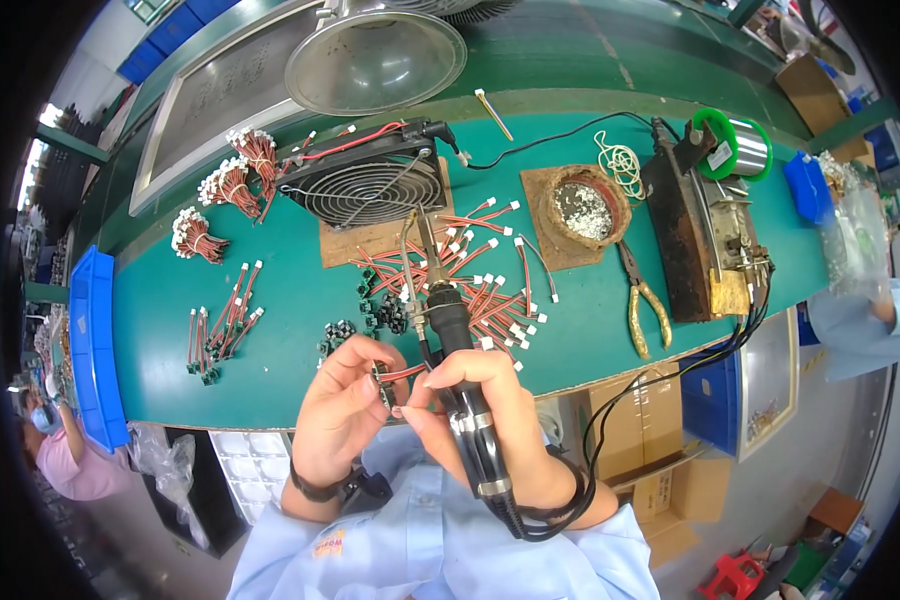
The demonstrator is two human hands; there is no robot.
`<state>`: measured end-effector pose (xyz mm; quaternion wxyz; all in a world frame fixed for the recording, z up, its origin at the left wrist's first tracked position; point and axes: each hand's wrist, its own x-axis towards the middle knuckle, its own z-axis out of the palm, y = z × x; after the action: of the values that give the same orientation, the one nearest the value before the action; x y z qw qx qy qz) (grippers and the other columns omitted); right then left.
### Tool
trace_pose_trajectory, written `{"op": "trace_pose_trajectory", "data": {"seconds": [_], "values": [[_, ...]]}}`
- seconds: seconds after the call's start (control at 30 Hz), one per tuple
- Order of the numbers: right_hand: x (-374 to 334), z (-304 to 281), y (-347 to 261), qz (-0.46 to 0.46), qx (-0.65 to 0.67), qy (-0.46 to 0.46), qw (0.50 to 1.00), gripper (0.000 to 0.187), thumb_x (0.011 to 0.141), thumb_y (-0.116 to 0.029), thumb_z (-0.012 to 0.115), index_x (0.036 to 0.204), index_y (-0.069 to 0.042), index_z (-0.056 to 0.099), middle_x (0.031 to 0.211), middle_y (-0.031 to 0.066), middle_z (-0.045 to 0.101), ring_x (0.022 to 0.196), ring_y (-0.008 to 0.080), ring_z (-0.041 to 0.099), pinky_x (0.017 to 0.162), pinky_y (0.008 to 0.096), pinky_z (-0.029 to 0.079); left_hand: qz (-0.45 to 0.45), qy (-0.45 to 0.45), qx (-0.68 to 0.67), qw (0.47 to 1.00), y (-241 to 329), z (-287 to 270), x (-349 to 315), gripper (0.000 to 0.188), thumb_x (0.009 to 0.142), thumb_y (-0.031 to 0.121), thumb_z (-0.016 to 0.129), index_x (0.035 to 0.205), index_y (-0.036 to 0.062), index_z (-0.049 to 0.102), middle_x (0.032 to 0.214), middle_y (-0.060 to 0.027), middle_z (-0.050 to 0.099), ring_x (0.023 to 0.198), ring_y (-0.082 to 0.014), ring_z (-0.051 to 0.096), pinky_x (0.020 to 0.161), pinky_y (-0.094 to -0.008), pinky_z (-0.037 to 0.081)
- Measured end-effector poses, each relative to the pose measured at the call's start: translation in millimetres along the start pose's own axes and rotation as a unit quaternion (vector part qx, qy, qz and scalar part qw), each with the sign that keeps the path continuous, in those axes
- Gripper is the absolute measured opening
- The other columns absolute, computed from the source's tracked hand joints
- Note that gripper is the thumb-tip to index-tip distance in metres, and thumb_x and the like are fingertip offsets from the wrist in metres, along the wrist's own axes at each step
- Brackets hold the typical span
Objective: The person solders wires to circuit boards using a soldering iron and then trims the excess wire with pliers. They repeat this process for several assemblies, occasionally setting finished pieces aside on the green work surface.
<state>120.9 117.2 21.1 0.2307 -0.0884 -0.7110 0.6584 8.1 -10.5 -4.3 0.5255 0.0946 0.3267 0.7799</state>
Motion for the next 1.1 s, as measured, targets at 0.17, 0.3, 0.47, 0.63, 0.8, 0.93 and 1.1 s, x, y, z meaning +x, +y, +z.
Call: {"op": "trace_pose_trajectory", "data": {"seconds": [0.17,0.3,0.47,0.63,0.8,0.93,1.1], "values": [[-0.5,5.7,-0.8,-0.01,0.01,-0.02,1.0,0.043,0.075,0.009,0.063,0.103,-0.006,0.033,0.078,0.0101,0.055,0.063,0.0084,0.054,0.053,0.0209,0.044,-0.041,-0.043,-0.089,0.994,-5.1,-1.5,-0.3,0.021,0.087,0.013,0.056,0.105,0.0032,0.051,0.102,-0.0072,0.056,0.093,-0.0157,0.053,0.08,-0.0294,0.043],[1.5,6.9,-4.7,-0.027,-0.022,-0.02,0.999,0.045,0.073,0.008,0.065,0.102,-0.006,0.034,0.078,0.0083,0.056,0.062,0.0076,0.055,0.052,0.0204,0.044,-0.052,-0.048,-0.109,0.992,-5.9,0.3,-1.7,0.02,0.088,0.014,0.054,0.105,0.0039,0.051,0.103,-0.0075,0.054,0.094,-0.0177,0.053,0.083,-0.0311,0.043],[0.0,10.5,-5.3,-0.028,-0.011,0.051,0.998,0.039,0.065,0.006,0.069,0.097,-0.004,0.049,0.076,0.0042,0.059,0.063,0.0172,0.058,0.06,0.0267,0.045,-0.046,-0.053,-0.105,0.992,-7.9,-1.7,-1.6,0.019,0.089,0.015,0.053,0.104,0.0035,0.05,0.102,-0.0081,0.052,0.095,-0.0188,0.053,0.084,-0.0322,0.043],[1.0,8.7,-5.1,-0.038,-0.03,0.048,0.998,0.04,0.063,0.004,0.069,0.096,-0.005,0.049,0.077,0.0042,0.059,0.064,0.0188,0.058,0.062,0.0285,0.044,-0.054,-0.049,-0.087,0.994,-6.3,0.8,-1.2,0.019,0.089,0.016,0.053,0.103,0.0024,0.05,0.098,-0.0078,0.051,0.093,-0.0179,0.053,0.082,-0.0309,0.043],[0.4,8.5,-3.5,-0.041,-0.022,0.046,0.998,0.039,0.063,0.004,0.069,0.096,-0.005,0.05,0.077,0.0038,0.06,0.063,0.0184,0.058,0.062,0.028,0.043,-0.06,-0.043,-0.083,0.994,-6.7,0.4,-1.6,0.02,0.089,0.016,0.053,0.102,0.0013,0.05,0.097,-0.0078,0.051,0.091,-0.0168,0.053,0.08,-0.0294,0.044],[-0.2,7.5,-2.7,-0.033,-0.02,0.041,0.998,0.039,0.063,0.004,0.069,0.096,-0.005,0.05,0.077,0.0036,0.06,0.063,0.0183,0.058,0.061,0.0279,0.042,-0.06,-0.046,-0.09,0.993,-5.8,1.3,-0.9,0.021,0.089,0.017,0.054,0.101,0.0003,0.05,0.097,-0.0078,0.05,0.089,-0.0162,0.053,0.078,-0.0287,0.044],[-0.6,7.3,-2.4,-0.028,-0.018,0.04,0.999,0.038,0.063,0.004,0.069,0.096,-0.005,0.051,0.077,0.0033,0.06,0.064,0.0183,0.058,0.062,0.0279,0.042,-0.062,-0.029,-0.076,0.995,-5.6,3.0,-1.9,0.022,0.088,0.017,0.054,0.102,-0.0001,0.051,0.096,-0.008,0.05,0.088,-0.0161,0.053,0.077,-0.0284,0.044]]}}
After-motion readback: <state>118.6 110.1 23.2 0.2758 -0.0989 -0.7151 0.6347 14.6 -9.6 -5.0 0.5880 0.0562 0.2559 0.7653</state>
